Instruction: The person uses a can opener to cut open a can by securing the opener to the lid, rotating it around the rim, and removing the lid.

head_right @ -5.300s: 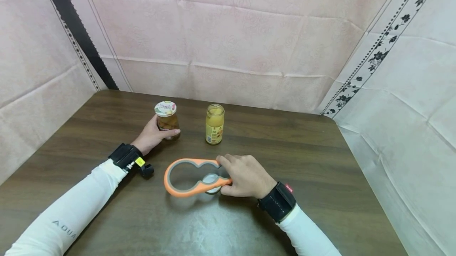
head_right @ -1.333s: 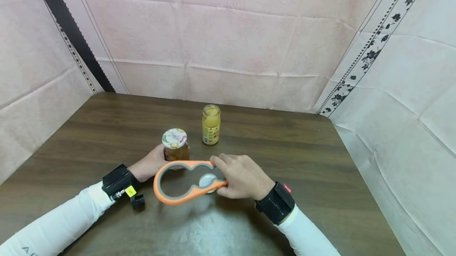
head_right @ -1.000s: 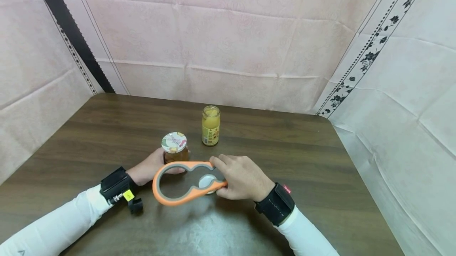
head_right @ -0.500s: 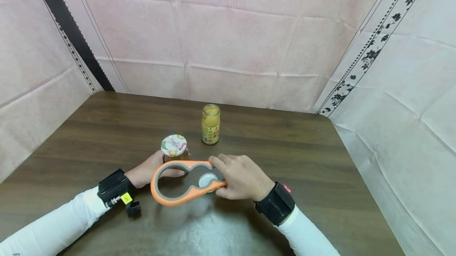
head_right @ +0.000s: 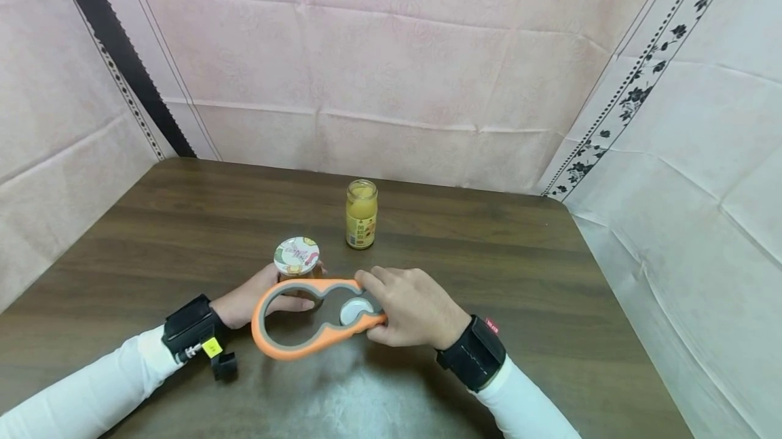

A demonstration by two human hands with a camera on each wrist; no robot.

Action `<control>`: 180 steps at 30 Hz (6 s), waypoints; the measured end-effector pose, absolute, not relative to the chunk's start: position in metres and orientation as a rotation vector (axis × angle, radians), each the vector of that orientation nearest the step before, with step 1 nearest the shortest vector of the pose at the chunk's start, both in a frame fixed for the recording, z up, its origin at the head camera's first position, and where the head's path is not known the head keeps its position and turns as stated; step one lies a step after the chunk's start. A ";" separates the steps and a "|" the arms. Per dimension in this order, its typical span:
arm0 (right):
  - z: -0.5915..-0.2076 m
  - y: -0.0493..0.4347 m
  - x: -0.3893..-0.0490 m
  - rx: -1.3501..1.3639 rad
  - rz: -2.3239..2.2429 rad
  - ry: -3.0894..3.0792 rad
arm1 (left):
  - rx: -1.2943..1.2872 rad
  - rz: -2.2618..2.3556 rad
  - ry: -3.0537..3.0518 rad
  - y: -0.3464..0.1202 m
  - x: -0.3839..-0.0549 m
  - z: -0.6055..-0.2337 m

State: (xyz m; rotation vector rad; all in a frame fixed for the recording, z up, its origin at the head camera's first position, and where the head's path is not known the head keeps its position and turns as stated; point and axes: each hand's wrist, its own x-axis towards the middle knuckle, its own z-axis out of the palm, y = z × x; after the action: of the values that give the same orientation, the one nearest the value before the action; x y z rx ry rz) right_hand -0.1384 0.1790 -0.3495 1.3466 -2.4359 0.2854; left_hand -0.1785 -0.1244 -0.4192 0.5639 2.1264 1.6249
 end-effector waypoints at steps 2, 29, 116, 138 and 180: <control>-0.350 0.179 -0.138 1.347 0.284 -2.428 | 0.583 1.636 2.103 -0.125 -0.177 -0.418; -0.337 0.171 -0.138 1.307 0.280 -2.398 | 0.662 1.658 1.993 -0.118 -0.170 -0.424; -0.337 0.114 -0.143 0.906 -0.323 -2.268 | 0.882 1.692 1.976 -0.109 -0.165 -0.423; -0.331 0.106 -0.137 0.861 -0.267 -2.340 | 0.867 1.658 2.048 -0.109 -0.165 -0.420; -0.330 0.098 -0.134 0.761 -0.300 -2.312 | 0.943 1.568 2.130 -0.111 -0.165 -0.420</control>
State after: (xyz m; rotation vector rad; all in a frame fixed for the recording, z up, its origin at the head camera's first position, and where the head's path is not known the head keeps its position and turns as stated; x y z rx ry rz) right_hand -0.1336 0.0979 -0.3305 0.7612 -2.3122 -0.2997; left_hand -0.1648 -0.1108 -0.4201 0.9434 2.1301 1.5681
